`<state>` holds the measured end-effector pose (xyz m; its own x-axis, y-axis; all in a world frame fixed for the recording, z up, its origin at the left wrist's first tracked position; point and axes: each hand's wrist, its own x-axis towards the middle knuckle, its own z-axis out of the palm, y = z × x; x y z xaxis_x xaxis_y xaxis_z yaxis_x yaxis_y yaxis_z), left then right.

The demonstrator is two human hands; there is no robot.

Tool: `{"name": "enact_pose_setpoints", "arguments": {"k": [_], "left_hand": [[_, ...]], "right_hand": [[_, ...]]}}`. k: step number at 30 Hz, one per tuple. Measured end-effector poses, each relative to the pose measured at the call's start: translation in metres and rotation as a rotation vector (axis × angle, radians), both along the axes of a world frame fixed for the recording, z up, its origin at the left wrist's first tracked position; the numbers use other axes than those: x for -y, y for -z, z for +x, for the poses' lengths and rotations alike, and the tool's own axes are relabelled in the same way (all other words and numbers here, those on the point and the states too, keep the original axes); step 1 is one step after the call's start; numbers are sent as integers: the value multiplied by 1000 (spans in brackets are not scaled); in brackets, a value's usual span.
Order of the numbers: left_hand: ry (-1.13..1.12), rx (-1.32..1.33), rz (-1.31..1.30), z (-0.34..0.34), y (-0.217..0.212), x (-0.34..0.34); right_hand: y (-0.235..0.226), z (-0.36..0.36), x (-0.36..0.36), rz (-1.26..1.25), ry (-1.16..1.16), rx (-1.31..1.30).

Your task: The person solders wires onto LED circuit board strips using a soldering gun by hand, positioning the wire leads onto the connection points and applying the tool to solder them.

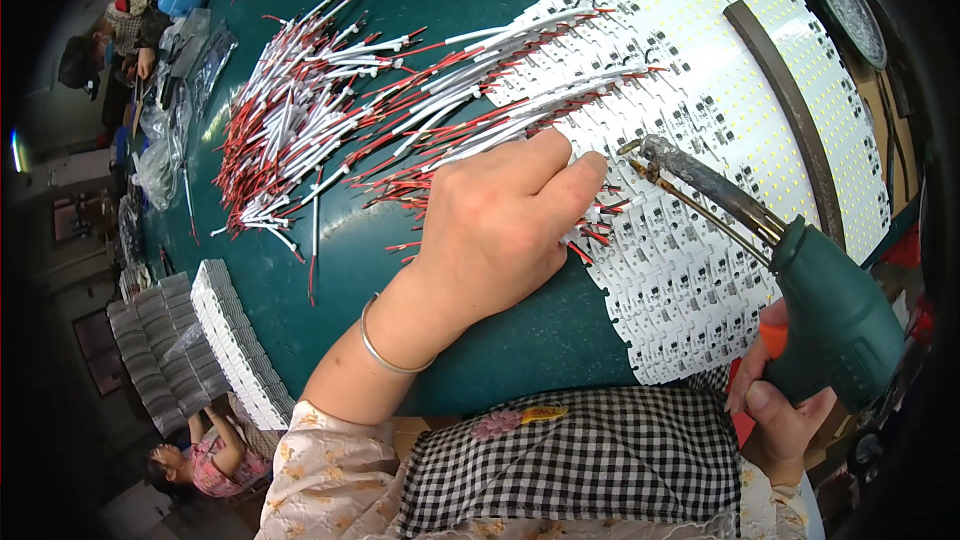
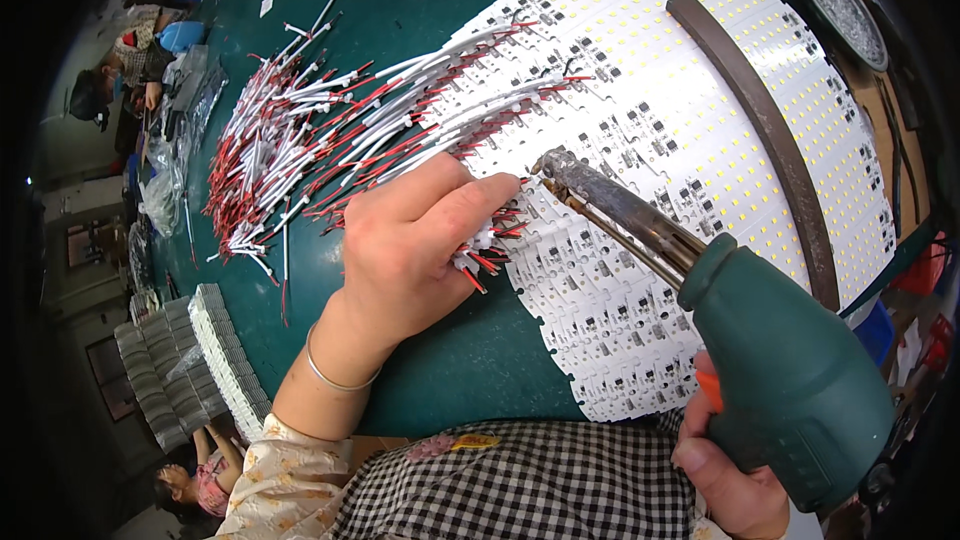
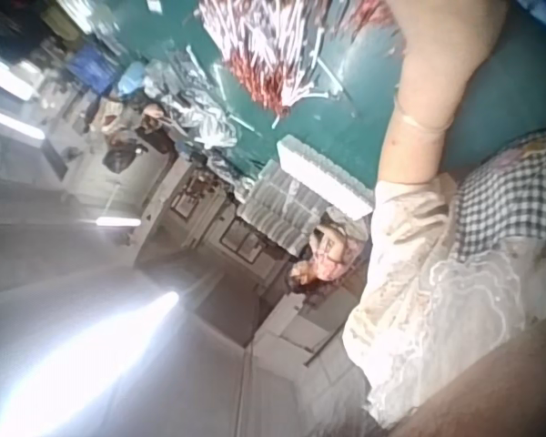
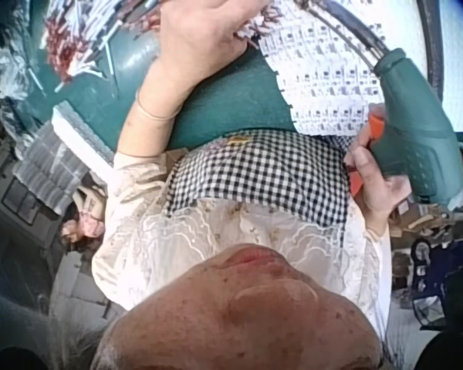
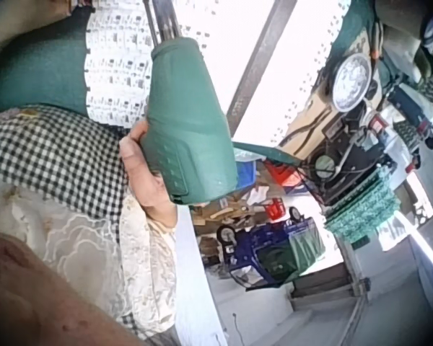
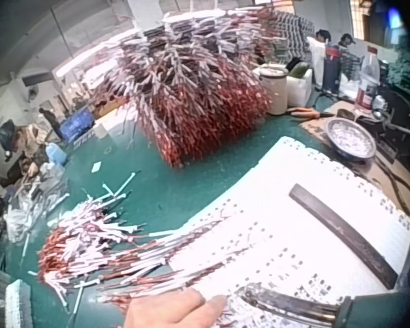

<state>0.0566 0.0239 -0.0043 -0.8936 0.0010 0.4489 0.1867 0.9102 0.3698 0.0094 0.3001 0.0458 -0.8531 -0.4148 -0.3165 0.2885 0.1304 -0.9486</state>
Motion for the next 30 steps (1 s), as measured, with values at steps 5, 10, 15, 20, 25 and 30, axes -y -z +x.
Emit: {"name": "enact_pose_setpoints", "arguments": {"k": [5, 10, 15, 20, 25, 30], "left_hand": [[9, -5, 16, 0, 1, 1], [8, 15, 30, 0, -1, 0], [3, 26, 31, 1, -1, 0], [-5, 31, 30, 0, -4, -2], [-10, 83, 3, 0, -9, -4], [-16, 91, -31, 1, -9, -4]], "right_hand": [[2, 2, 3, 17, -2, 7], [2, 1, 1, 70, -67, 69], [-3, 9, 2, 170, -78, 90], [-10, 12, 7, 272, -137, -54], [-10, 6, 11, 86, 70, -112], [-12, 0, 16, 2, 32, -97]]}}
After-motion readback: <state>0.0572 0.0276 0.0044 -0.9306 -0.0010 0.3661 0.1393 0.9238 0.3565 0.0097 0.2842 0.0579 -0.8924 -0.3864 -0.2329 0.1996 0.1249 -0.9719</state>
